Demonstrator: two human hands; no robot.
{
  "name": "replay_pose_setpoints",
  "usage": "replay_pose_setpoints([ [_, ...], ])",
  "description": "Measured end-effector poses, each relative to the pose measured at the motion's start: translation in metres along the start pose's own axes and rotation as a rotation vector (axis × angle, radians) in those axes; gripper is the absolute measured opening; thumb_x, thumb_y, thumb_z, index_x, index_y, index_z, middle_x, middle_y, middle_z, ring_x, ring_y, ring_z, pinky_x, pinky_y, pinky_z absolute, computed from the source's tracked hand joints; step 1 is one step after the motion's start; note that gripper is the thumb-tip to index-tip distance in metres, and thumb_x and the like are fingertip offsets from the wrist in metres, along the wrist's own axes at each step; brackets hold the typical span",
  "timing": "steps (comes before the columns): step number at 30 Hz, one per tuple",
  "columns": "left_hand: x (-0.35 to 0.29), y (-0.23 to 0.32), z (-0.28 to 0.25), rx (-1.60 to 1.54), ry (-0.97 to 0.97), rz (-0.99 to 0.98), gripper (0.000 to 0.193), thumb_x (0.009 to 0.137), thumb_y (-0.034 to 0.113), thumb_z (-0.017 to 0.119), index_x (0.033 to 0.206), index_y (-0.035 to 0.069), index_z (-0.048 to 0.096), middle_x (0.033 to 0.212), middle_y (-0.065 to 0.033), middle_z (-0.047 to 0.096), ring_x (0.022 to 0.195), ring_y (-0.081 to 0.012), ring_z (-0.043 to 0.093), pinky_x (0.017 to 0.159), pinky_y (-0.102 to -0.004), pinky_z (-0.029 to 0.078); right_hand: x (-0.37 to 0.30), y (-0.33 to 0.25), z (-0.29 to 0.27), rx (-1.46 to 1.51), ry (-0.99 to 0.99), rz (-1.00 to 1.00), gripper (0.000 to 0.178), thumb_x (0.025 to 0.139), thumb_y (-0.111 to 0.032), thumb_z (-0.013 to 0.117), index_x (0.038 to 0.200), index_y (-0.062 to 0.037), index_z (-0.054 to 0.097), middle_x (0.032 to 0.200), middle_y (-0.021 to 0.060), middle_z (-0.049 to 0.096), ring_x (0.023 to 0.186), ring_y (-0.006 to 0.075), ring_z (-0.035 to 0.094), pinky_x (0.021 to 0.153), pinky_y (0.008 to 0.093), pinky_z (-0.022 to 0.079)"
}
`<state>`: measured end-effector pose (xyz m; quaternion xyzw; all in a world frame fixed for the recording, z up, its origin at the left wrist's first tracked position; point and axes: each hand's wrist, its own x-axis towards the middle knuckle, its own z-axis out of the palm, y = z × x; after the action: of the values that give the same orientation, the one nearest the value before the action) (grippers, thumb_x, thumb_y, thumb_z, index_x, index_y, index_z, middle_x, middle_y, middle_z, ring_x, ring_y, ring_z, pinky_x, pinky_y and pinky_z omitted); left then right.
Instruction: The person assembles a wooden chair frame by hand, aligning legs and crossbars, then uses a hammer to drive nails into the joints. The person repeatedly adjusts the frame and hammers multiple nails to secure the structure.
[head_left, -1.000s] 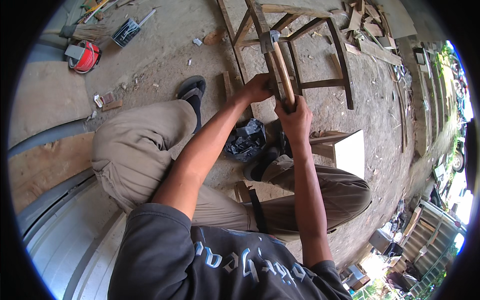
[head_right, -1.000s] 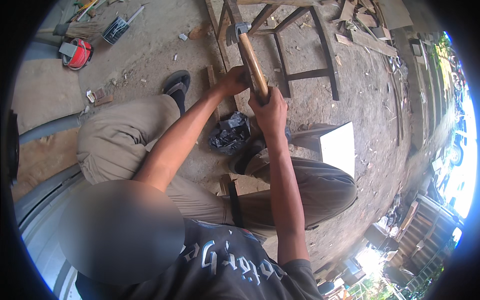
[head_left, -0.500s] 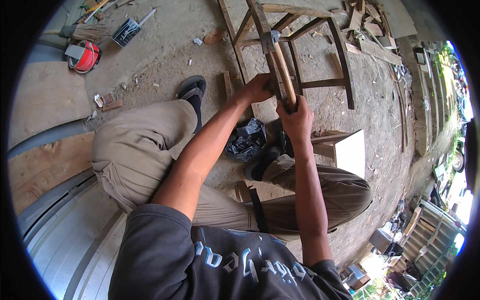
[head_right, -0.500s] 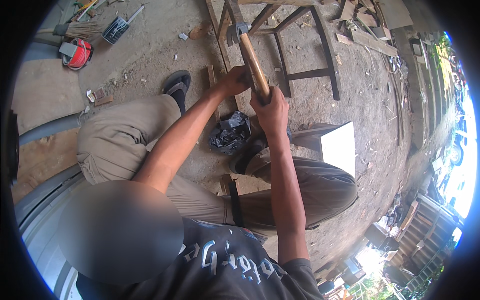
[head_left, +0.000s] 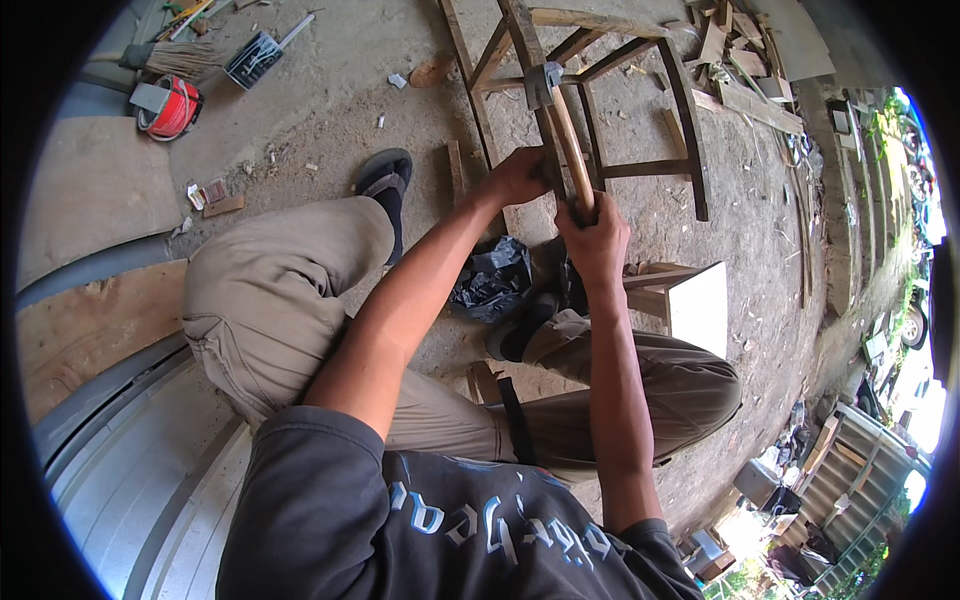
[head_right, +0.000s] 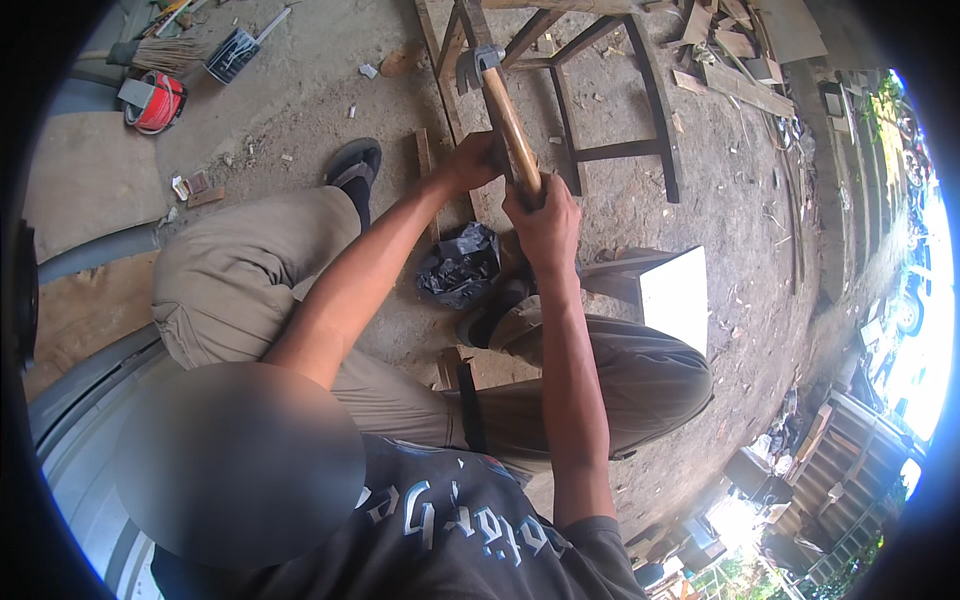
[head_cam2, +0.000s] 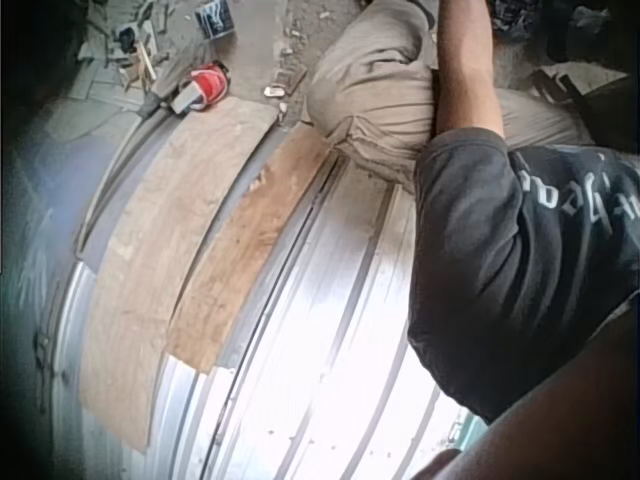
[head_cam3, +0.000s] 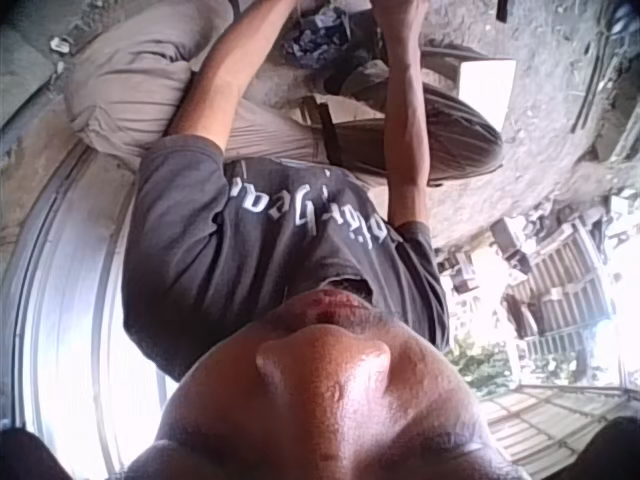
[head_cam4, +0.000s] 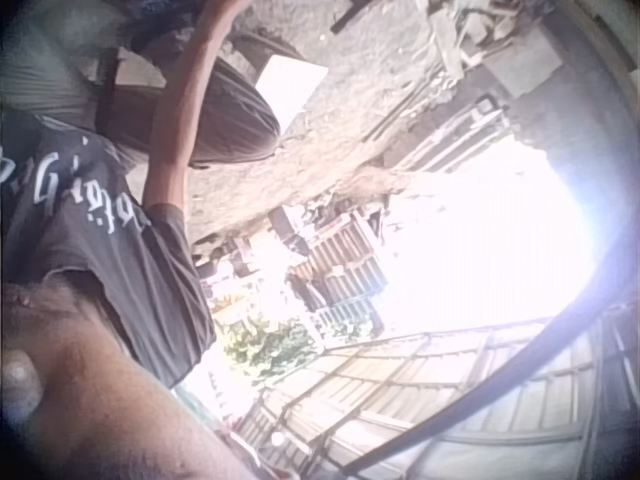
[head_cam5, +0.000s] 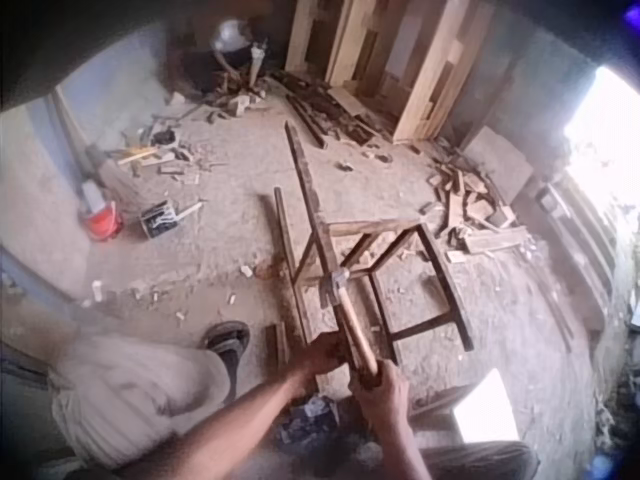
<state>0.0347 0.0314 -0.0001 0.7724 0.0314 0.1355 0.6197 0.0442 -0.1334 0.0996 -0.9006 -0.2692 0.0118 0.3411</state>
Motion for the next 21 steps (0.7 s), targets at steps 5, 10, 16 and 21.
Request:
replay_pose_setpoints([
  [5, 0.001, -0.006, 0.002, -0.034, -0.013, -0.026, 0.024, 0.079, 0.008, 0.063, 0.102, 0.0, 0.063, 0.087, -0.0134, 0.071, 0.084, -0.0187, 0.067, 0.076, -0.0357, 0.053, 0.001, -0.001, 0.0, -0.009, -0.004, -0.002, 0.035, 0.077, -0.026, 0.078, 0.091, 0.0012, 0.061, 0.074, 0.0194, 0.064, 0.067, 0.0365, 0.065, 0.062, 0.0423, 0.05],
  [10, 0.003, -0.021, 0.002, 0.035, -0.04, 0.025, 0.025, 0.079, 0.008, 0.063, 0.103, 0.0, 0.063, 0.092, -0.0139, 0.071, 0.087, -0.0189, 0.067, 0.078, -0.036, 0.053, 0.001, -0.004, -0.001, -0.009, -0.033, 0.041, 0.035, 0.077, -0.026, 0.078, 0.089, 0.0013, 0.06, 0.073, 0.0193, 0.063, 0.066, 0.0364, 0.064, 0.062, 0.0422, 0.05],
  [16, -0.003, -0.003, -0.001, 0.039, -0.045, 0.013, 0.038, 0.076, 0.007, 0.064, 0.113, 0.0, 0.061, 0.1, -0.0144, 0.07, 0.096, -0.0229, 0.066, 0.086, -0.0371, 0.051, 0.0, 0.004, 0.001, 0.023, -0.014, 0.047, 0.035, 0.076, -0.026, 0.079, 0.088, 0.0014, 0.06, 0.074, 0.0198, 0.064, 0.068, 0.0366, 0.065, 0.062, 0.0425, 0.05],
  [21, -0.004, -0.009, -0.028, -0.356, -0.207, -0.195, 0.055, 0.08, 0.018, 0.06, 0.133, 0.003, 0.051, 0.126, -0.0144, 0.059, 0.123, -0.0235, 0.053, 0.103, -0.0369, 0.042, 0.0, 0.003, 0.002, 0.051, 0.009, 0.024, 0.035, 0.075, -0.026, 0.079, 0.09, 0.0008, 0.06, 0.076, 0.0196, 0.065, 0.069, 0.0372, 0.065, 0.063, 0.0434, 0.05],
])
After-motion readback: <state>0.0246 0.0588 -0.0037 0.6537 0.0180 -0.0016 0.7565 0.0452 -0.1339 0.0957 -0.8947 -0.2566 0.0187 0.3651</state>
